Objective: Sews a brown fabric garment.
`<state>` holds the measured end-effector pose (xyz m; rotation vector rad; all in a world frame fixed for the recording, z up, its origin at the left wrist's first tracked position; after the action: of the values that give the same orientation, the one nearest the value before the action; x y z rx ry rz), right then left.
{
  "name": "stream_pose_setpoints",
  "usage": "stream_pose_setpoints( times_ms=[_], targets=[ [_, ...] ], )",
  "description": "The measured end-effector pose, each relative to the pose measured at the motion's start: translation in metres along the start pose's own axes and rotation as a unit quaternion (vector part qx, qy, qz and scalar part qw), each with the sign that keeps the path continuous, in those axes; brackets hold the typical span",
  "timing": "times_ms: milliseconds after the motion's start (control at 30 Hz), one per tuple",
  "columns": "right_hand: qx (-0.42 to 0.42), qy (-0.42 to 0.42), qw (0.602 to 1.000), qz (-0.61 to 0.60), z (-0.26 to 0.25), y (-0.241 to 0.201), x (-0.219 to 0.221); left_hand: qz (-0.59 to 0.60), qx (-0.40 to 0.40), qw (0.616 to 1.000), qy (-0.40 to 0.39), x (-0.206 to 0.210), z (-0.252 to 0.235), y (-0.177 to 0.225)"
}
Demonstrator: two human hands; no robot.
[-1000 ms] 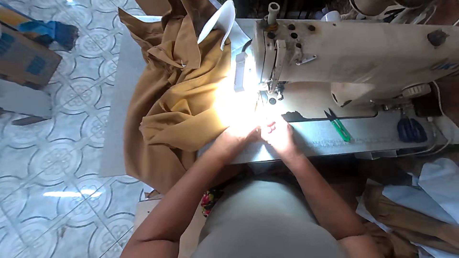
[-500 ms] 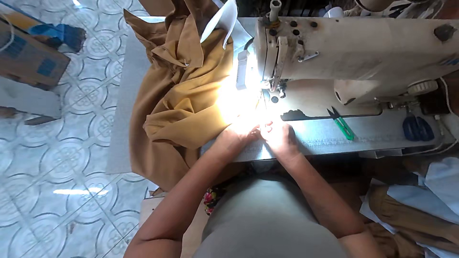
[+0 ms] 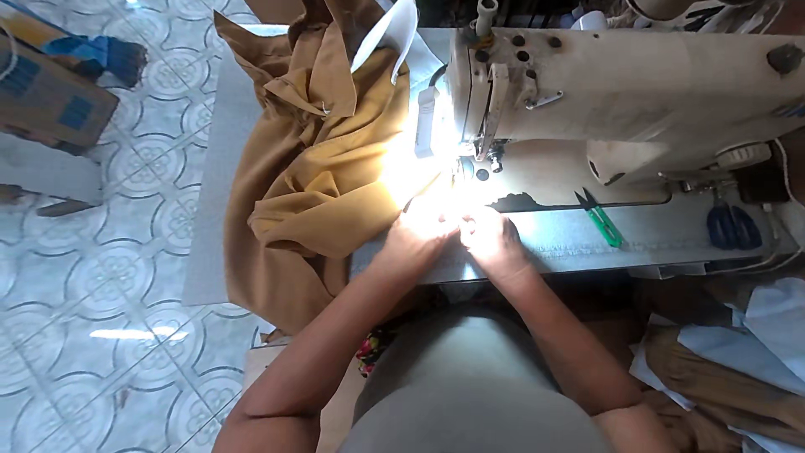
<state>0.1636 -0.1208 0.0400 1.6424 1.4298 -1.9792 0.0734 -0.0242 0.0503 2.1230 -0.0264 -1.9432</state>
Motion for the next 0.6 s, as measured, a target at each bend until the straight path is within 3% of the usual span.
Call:
stream_pose_setpoints(
  times_ms=[233, 600],
  targets=[
    [-0.065, 0.005, 0.988, 0.141, 0.005, -0.006, 0.005, 0.021, 0.002, 1.000, 0.006, 0.003, 0.005, -0.004],
    [-0.100, 0.044, 0.985, 0.136, 0.007, -0.001, 0.013, 0.025, 0.010, 1.000, -0.003, 0.002, 0.004, -0.005]
  ],
)
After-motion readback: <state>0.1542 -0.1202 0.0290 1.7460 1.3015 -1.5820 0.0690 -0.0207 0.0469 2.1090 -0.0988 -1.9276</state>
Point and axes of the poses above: each hand's wrist, its own z-axis away from the middle knuckle, its own x-axis out of the palm, y = z × x, the point moved 4 cm from there along -z, towards the middle knuckle, and after that the axes turned 1 degree about -x, right-handed, at the moved point
